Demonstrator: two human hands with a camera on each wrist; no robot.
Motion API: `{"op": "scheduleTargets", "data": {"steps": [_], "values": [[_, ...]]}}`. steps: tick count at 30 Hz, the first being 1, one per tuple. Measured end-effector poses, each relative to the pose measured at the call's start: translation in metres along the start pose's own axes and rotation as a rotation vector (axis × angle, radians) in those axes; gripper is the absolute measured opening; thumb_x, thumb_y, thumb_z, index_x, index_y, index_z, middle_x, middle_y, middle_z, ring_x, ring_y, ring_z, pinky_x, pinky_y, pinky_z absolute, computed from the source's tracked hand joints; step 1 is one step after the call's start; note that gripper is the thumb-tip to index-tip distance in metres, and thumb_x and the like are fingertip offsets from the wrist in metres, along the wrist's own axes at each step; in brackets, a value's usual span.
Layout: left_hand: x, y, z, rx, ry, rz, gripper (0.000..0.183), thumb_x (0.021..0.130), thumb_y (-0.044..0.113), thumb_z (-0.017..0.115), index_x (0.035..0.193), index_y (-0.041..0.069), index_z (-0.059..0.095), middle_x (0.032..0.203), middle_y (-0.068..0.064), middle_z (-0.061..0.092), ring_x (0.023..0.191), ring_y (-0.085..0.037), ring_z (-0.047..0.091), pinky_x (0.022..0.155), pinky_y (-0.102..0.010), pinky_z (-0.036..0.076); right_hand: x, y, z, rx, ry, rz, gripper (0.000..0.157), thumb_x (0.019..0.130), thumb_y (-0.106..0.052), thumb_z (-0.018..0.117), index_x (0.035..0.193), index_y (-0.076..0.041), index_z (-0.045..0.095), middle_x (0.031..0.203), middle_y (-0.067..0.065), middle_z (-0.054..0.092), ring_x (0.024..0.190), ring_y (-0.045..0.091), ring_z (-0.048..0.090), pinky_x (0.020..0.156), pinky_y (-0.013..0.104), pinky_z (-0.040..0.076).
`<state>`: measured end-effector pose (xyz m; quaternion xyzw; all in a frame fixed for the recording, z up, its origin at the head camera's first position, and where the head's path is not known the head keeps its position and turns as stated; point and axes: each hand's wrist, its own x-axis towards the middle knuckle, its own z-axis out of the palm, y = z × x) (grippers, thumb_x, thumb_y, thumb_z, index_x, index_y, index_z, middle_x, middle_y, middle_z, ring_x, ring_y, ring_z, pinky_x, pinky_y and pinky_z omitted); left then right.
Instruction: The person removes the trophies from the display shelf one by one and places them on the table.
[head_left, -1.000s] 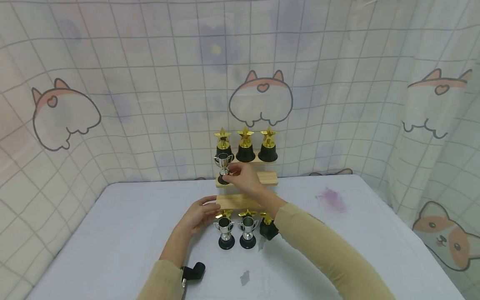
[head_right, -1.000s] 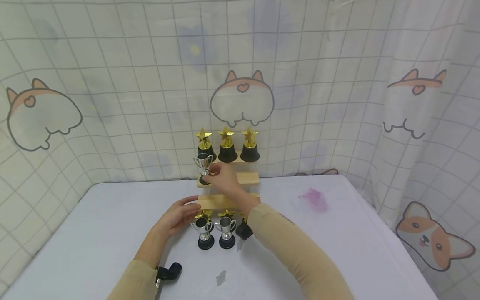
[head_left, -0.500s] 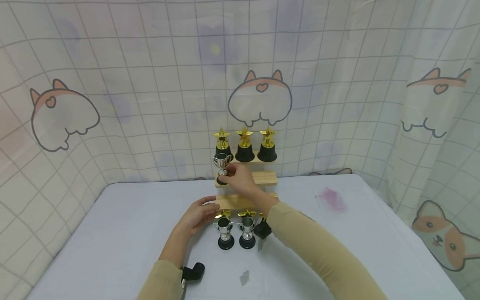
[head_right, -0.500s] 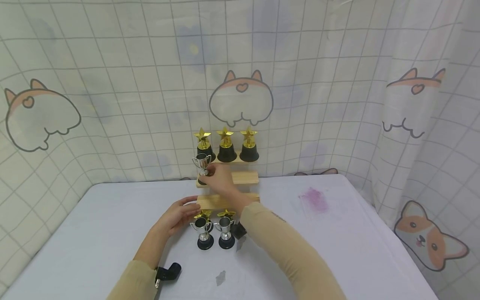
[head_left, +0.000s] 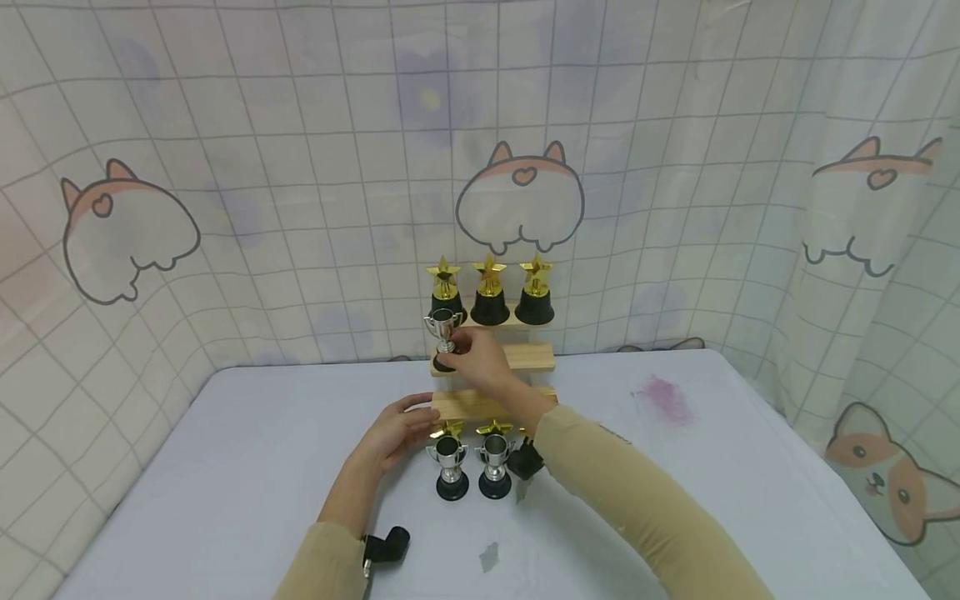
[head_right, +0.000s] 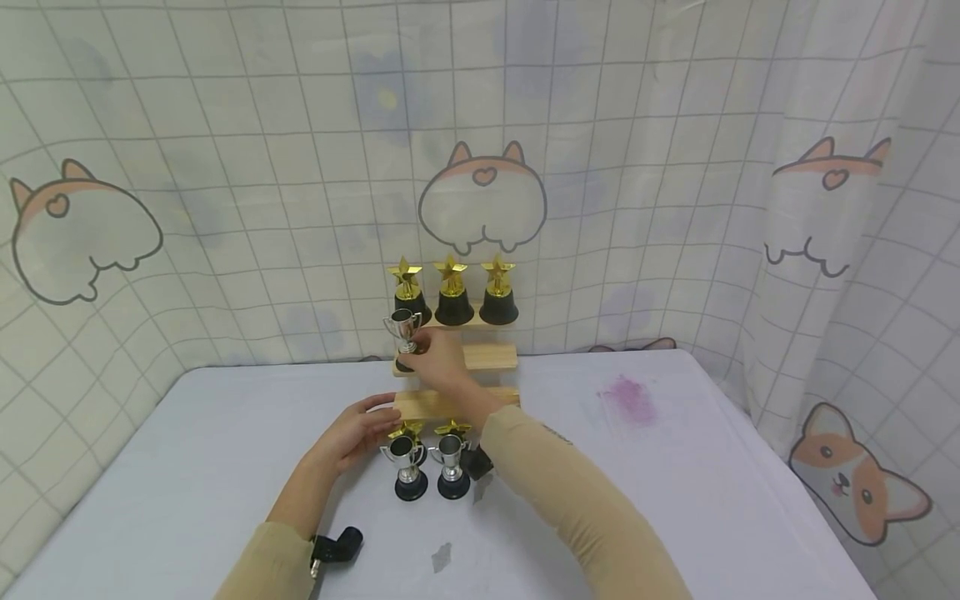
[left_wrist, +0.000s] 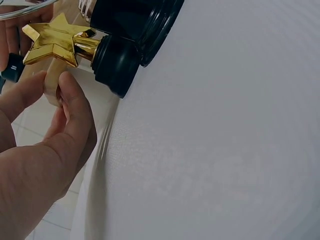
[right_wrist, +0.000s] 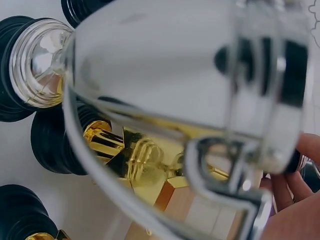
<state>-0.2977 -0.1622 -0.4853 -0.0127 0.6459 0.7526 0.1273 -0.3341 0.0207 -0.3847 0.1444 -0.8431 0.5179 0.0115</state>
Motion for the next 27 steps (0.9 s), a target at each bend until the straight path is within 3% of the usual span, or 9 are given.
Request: {"op": "scheduleTargets", "data": {"steps": [19, 27], "values": [[-0.002, 0.002, 0.001, 0.006, 0.003, 0.003, 0.055, 0.099, 0.002, 0.062, 0.148, -0.009, 0.04, 0.122, -0.023, 0.062, 0.098, -0.019, 0.068, 0.092, -0.032, 0.059, -0.013, -0.006, -0.009, 0.066, 0.037, 0.013, 0.031, 0.09, -0.012, 0.08, 0.116, 0.0, 0.067, 0.107, 0.01, 0.068, 0.101, 0.025, 0.064, 0.086, 0.036, 0.057], [-0.001, 0.002, 0.002, 0.012, 0.003, 0.002, 0.056, 0.099, 0.003, 0.062, 0.149, -0.008, 0.04, 0.125, -0.024, 0.06, 0.1, -0.02, 0.068, 0.093, -0.033, 0.058, -0.016, 0.003, -0.013, 0.116, 0.028, 0.028, 0.03, 0.089, -0.011, 0.081, 0.114, -0.003, 0.067, 0.111, 0.008, 0.068, 0.105, 0.024, 0.065, 0.086, 0.034, 0.059]]}}
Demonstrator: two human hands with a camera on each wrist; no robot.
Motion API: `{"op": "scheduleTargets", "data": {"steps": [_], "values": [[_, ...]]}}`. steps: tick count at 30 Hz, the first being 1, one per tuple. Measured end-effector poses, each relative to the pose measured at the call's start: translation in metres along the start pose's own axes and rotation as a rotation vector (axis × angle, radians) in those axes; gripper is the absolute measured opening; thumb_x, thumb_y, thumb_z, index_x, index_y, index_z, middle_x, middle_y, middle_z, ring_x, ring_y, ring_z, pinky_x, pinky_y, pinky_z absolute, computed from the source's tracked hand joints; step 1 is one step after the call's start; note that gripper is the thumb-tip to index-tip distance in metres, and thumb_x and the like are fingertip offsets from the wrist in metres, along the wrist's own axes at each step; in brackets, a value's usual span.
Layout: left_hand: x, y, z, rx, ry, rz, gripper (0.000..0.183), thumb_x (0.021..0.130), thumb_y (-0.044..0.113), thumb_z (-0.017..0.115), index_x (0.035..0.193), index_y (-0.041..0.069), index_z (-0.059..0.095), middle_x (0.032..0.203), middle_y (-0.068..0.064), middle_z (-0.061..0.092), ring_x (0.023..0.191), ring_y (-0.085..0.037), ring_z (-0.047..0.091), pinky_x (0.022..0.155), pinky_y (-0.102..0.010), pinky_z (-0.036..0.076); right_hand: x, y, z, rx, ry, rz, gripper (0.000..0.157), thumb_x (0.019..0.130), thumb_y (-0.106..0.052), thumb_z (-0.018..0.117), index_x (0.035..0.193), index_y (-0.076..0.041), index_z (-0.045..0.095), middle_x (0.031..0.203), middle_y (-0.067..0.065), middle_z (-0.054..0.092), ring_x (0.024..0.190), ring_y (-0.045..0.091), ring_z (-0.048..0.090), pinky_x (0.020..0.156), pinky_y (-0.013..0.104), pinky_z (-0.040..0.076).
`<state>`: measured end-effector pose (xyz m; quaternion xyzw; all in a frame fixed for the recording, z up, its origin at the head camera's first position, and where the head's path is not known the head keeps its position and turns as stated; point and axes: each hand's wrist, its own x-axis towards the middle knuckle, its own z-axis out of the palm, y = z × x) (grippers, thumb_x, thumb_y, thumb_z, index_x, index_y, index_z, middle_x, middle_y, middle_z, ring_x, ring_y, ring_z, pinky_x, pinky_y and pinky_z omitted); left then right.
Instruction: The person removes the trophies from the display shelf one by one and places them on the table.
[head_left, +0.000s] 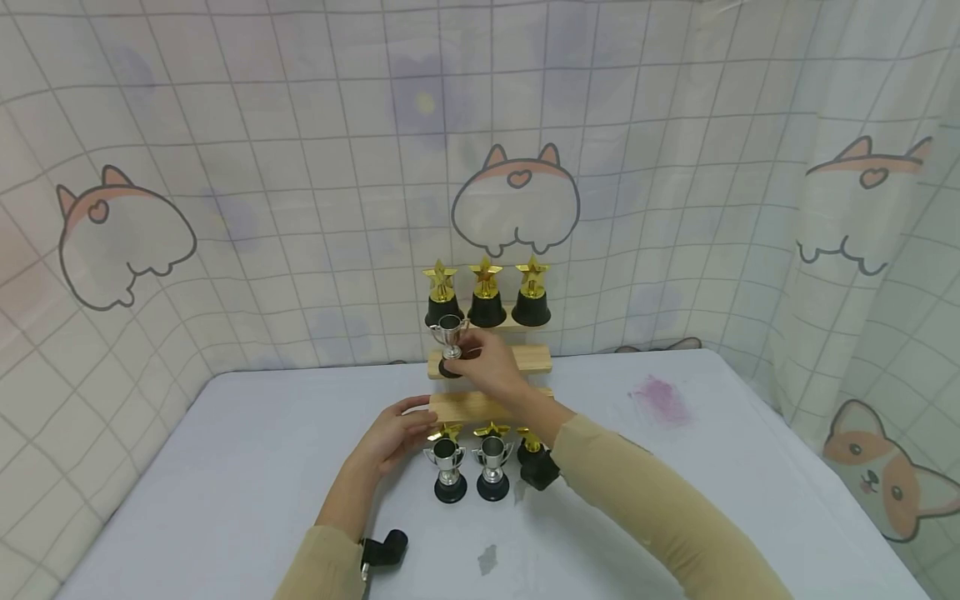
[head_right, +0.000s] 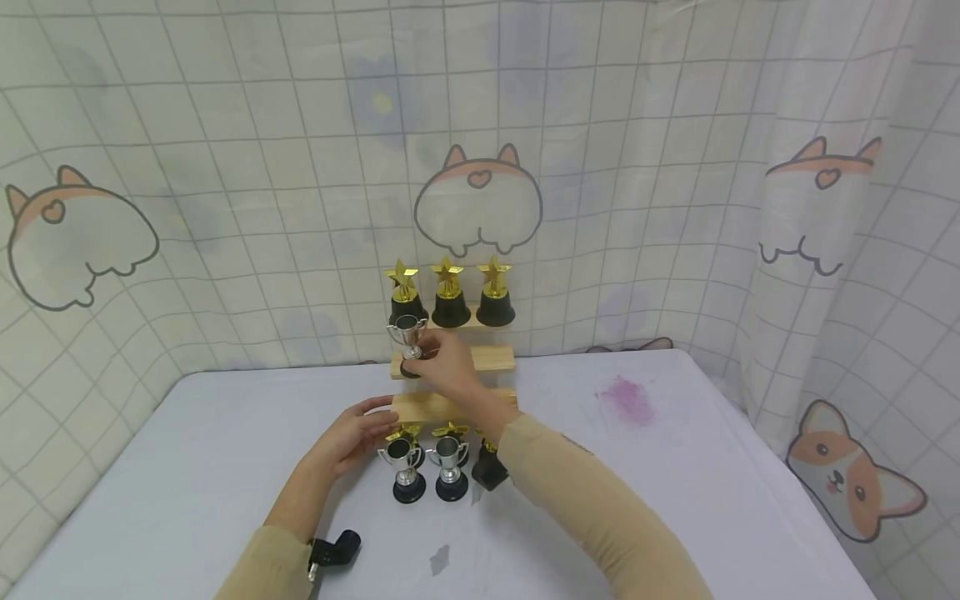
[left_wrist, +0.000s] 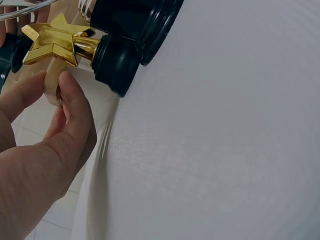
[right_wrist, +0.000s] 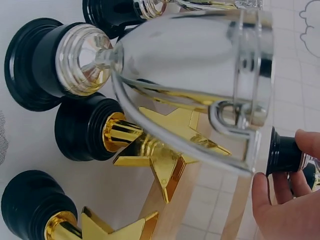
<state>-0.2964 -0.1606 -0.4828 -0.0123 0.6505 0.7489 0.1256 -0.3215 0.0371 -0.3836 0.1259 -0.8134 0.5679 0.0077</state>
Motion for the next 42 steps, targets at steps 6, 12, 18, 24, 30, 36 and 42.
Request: {"op": "scheduleTargets", "data": {"steps": [6, 12, 18, 24, 30, 36, 42], "values": [[0.001, 0.0, 0.0, 0.022, 0.001, 0.003, 0.057, 0.099, 0.004, 0.063, 0.149, -0.008, 0.04, 0.128, -0.025, 0.06, 0.101, -0.02, 0.067, 0.094, -0.033, 0.058, -0.003, 0.0, -0.005, -0.018, 0.028, 0.014, 0.03, 0.088, -0.015, 0.082, 0.113, -0.004, 0.067, 0.115, 0.008, 0.066, 0.107, 0.026, 0.065, 0.085, 0.034, 0.06], [0.001, -0.001, 0.0, 0.026, 0.009, -0.001, 0.057, 0.099, 0.005, 0.064, 0.149, -0.008, 0.041, 0.128, -0.026, 0.06, 0.104, -0.022, 0.068, 0.094, -0.035, 0.058, -0.008, 0.0, -0.011, -0.01, 0.028, 0.019, 0.034, 0.089, -0.016, 0.082, 0.117, -0.004, 0.066, 0.118, 0.008, 0.066, 0.109, 0.025, 0.064, 0.085, 0.033, 0.059], [0.002, -0.003, -0.001, 0.023, 0.001, 0.007, 0.057, 0.099, 0.005, 0.065, 0.149, -0.008, 0.041, 0.127, -0.025, 0.061, 0.104, -0.022, 0.068, 0.094, -0.035, 0.058, -0.017, -0.005, -0.018, 0.008, 0.013, 0.012, 0.033, 0.089, -0.014, 0.082, 0.116, -0.005, 0.066, 0.114, 0.007, 0.067, 0.109, 0.026, 0.064, 0.088, 0.036, 0.059], [0.001, -0.002, 0.0, 0.014, -0.004, 0.013, 0.057, 0.099, 0.004, 0.063, 0.149, -0.009, 0.04, 0.125, -0.024, 0.061, 0.1, -0.02, 0.068, 0.093, -0.033, 0.058, -0.029, -0.007, -0.025, -0.029, -0.01, -0.023, 0.028, 0.089, -0.015, 0.081, 0.111, -0.006, 0.067, 0.108, 0.005, 0.068, 0.106, 0.024, 0.065, 0.088, 0.038, 0.058], [-0.002, -0.001, 0.001, 0.006, 0.02, 0.019, 0.056, 0.099, 0.004, 0.064, 0.148, -0.01, 0.04, 0.124, -0.024, 0.061, 0.1, -0.02, 0.069, 0.093, -0.033, 0.058, -0.042, -0.009, -0.031, -0.035, -0.031, -0.016, 0.027, 0.09, -0.016, 0.08, 0.112, -0.006, 0.068, 0.108, 0.005, 0.068, 0.108, 0.025, 0.064, 0.091, 0.04, 0.057], [-0.004, -0.002, 0.003, -0.007, 0.033, 0.045, 0.054, 0.098, 0.001, 0.063, 0.146, -0.01, 0.042, 0.12, -0.022, 0.064, 0.097, -0.02, 0.07, 0.092, -0.033, 0.059, -0.055, -0.006, -0.036, -0.06, -0.045, -0.003, 0.029, 0.09, -0.017, 0.08, 0.114, -0.006, 0.068, 0.11, 0.004, 0.069, 0.109, 0.024, 0.064, 0.089, 0.039, 0.058], [-0.005, -0.002, 0.007, -0.009, 0.068, 0.064, 0.052, 0.097, -0.001, 0.063, 0.144, -0.01, 0.044, 0.117, -0.02, 0.064, 0.093, -0.018, 0.07, 0.091, -0.033, 0.059, -0.067, -0.003, -0.042, -0.032, -0.055, -0.001, 0.026, 0.09, -0.015, 0.081, 0.111, -0.006, 0.068, 0.107, 0.003, 0.069, 0.108, 0.025, 0.065, 0.089, 0.04, 0.058]]}}
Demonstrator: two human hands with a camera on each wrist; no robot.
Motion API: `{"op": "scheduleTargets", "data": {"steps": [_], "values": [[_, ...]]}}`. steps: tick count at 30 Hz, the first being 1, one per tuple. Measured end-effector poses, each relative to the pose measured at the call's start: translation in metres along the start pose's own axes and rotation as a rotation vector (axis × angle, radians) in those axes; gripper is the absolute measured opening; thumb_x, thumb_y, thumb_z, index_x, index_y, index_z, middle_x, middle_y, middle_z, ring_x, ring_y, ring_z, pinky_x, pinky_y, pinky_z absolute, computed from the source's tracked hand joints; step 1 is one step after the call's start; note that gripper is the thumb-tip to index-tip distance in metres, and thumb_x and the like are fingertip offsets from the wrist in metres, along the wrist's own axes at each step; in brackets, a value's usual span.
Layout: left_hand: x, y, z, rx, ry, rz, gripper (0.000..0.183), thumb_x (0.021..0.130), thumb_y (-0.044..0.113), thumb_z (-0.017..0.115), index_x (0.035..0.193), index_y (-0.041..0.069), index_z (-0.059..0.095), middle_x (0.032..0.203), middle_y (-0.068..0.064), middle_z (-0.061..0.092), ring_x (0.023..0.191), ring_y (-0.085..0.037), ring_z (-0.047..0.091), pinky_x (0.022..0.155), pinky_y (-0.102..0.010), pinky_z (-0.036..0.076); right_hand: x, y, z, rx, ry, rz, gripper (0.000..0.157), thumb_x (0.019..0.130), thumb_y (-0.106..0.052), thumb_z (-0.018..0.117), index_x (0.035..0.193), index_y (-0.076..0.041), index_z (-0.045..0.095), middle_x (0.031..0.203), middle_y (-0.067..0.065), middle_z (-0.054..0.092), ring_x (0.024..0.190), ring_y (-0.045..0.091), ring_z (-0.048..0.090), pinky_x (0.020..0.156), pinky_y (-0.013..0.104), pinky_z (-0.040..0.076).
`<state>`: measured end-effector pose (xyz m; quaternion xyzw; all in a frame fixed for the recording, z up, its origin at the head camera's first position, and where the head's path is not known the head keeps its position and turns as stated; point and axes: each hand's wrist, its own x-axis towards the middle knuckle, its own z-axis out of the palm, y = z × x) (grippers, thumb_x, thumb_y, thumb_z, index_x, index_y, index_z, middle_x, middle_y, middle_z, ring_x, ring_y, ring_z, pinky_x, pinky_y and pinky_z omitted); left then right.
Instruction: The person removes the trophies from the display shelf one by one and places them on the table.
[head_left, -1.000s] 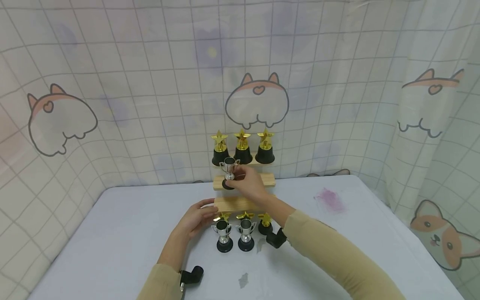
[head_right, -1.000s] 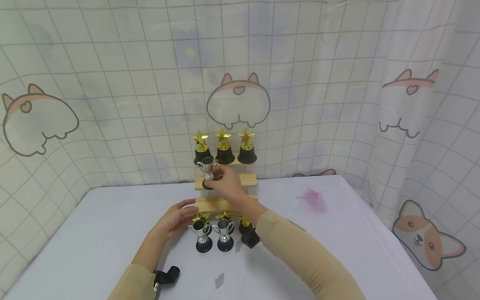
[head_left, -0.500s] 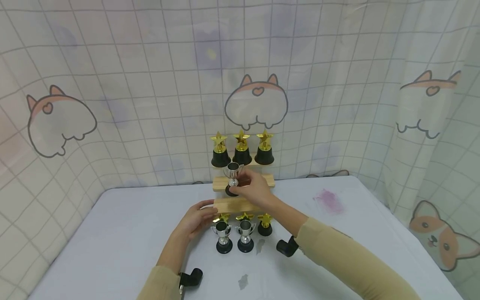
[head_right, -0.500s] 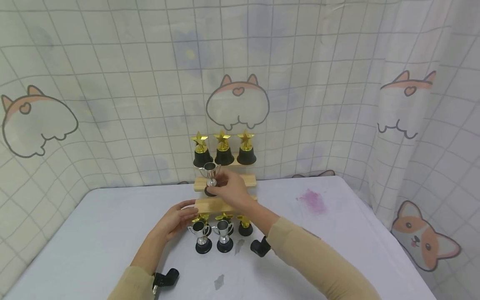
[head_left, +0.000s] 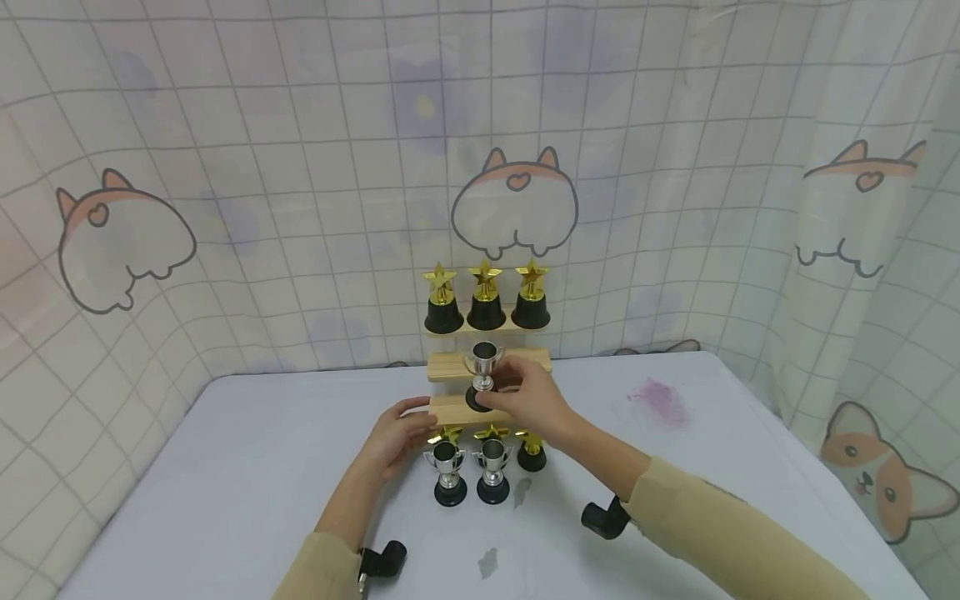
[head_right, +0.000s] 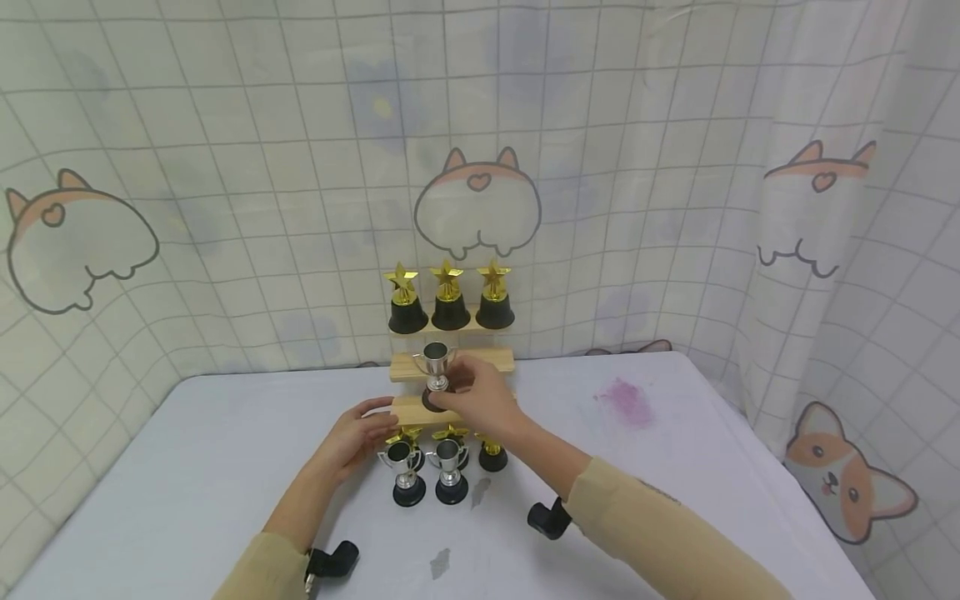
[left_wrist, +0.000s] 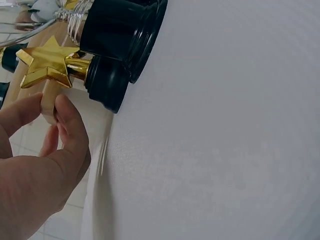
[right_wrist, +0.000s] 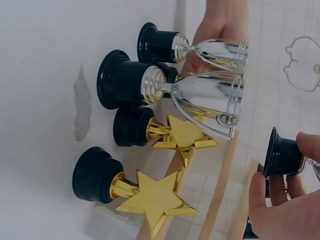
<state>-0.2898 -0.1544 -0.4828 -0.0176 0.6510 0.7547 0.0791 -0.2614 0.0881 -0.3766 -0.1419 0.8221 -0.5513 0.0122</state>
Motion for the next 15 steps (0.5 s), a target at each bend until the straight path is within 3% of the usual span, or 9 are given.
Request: {"op": "scheduleTargets", "data": {"steps": [15], "values": [[-0.001, 0.002, 0.007, -0.012, 0.051, 0.012, 0.05, 0.093, -0.004, 0.063, 0.14, -0.011, 0.046, 0.111, -0.02, 0.064, 0.085, -0.016, 0.069, 0.084, -0.028, 0.06, -0.02, 0.005, -0.015, 0.044, -0.008, 0.01, 0.024, 0.09, -0.016, 0.08, 0.109, -0.007, 0.067, 0.11, 0.005, 0.068, 0.108, 0.026, 0.064, 0.09, 0.039, 0.059]]}}
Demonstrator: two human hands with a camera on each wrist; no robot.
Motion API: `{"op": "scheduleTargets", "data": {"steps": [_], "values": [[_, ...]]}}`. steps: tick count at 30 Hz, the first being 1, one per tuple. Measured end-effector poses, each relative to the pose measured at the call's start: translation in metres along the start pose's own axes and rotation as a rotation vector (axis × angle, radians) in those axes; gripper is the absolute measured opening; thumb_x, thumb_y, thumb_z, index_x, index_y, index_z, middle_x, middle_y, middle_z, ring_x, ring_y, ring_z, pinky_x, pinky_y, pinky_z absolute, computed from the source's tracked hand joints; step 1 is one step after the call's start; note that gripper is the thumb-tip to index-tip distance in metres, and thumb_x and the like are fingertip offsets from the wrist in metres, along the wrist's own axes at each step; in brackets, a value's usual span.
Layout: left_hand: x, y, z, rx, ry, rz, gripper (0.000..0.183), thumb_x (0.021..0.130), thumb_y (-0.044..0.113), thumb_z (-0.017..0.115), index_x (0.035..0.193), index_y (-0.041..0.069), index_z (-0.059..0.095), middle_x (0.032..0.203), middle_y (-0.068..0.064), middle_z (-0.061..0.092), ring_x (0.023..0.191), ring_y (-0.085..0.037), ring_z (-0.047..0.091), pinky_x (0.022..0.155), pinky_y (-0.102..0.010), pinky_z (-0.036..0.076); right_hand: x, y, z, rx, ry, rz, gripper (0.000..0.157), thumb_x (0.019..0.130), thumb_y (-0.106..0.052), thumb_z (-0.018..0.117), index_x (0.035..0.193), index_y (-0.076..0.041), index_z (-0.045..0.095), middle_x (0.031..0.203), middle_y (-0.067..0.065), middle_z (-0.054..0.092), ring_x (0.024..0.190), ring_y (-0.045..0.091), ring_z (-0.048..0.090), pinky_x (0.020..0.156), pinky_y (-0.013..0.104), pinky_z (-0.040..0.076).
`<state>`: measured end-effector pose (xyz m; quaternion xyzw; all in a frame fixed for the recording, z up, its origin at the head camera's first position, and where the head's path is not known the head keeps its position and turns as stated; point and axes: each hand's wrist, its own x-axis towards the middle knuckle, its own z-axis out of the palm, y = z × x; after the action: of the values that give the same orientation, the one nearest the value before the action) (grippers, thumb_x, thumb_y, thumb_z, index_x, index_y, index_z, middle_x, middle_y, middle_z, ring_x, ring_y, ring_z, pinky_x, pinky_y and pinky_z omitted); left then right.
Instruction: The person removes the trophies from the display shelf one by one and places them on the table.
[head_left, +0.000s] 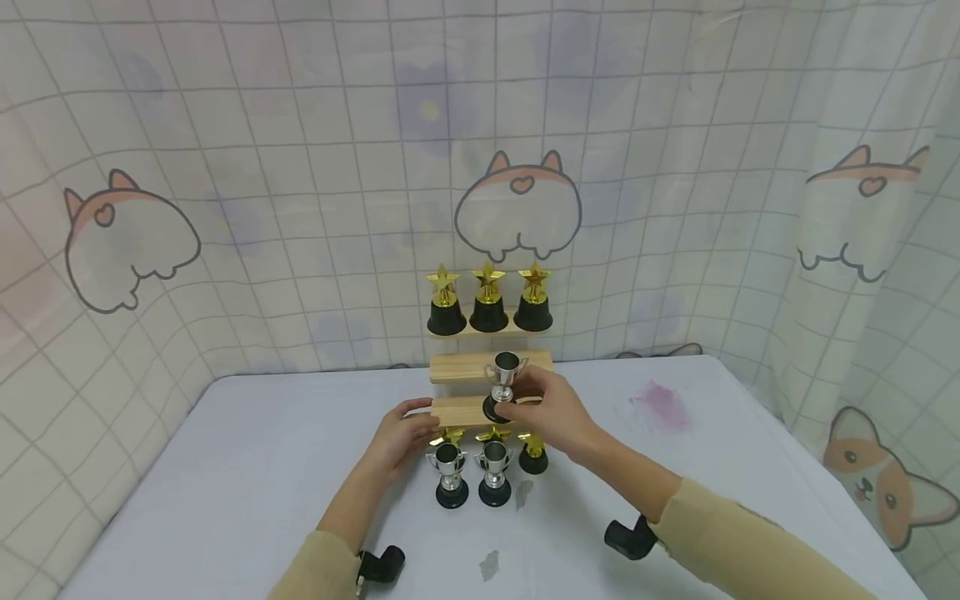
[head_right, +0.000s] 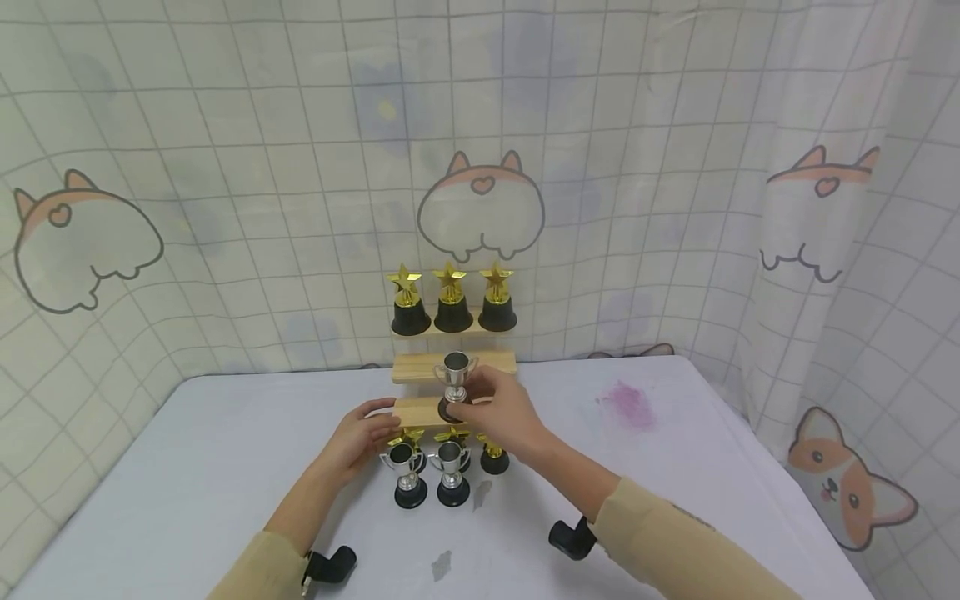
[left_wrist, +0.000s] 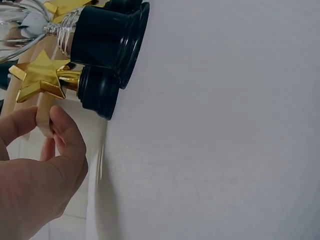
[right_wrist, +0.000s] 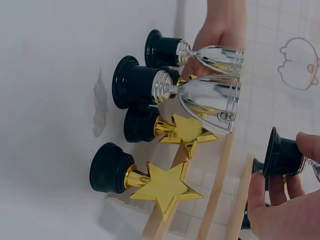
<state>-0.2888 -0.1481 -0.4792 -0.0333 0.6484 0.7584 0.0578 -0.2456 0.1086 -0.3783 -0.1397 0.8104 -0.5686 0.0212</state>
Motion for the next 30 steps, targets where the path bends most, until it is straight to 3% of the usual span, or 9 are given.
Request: {"op": "scheduleTargets", "data": {"steps": [22, 30], "values": [[-0.003, 0.002, 0.002, -0.014, 0.008, 0.003, 0.05, 0.092, -0.006, 0.062, 0.139, -0.012, 0.047, 0.107, -0.019, 0.063, 0.082, -0.016, 0.069, 0.084, -0.03, 0.06, -0.033, 0.01, -0.022, 0.004, 0.046, 0.073, 0.028, 0.091, -0.014, 0.079, 0.114, -0.006, 0.066, 0.112, 0.006, 0.067, 0.11, 0.027, 0.062, 0.092, 0.038, 0.058], [-0.001, 0.001, 0.002, -0.019, 0.004, 0.0, 0.049, 0.092, -0.007, 0.061, 0.139, -0.012, 0.047, 0.108, -0.02, 0.064, 0.083, -0.016, 0.069, 0.084, -0.03, 0.061, -0.047, 0.018, -0.031, 0.044, 0.035, 0.062, 0.027, 0.089, -0.014, 0.081, 0.108, -0.003, 0.065, 0.112, 0.009, 0.068, 0.107, 0.029, 0.067, 0.091, 0.038, 0.059]]}}
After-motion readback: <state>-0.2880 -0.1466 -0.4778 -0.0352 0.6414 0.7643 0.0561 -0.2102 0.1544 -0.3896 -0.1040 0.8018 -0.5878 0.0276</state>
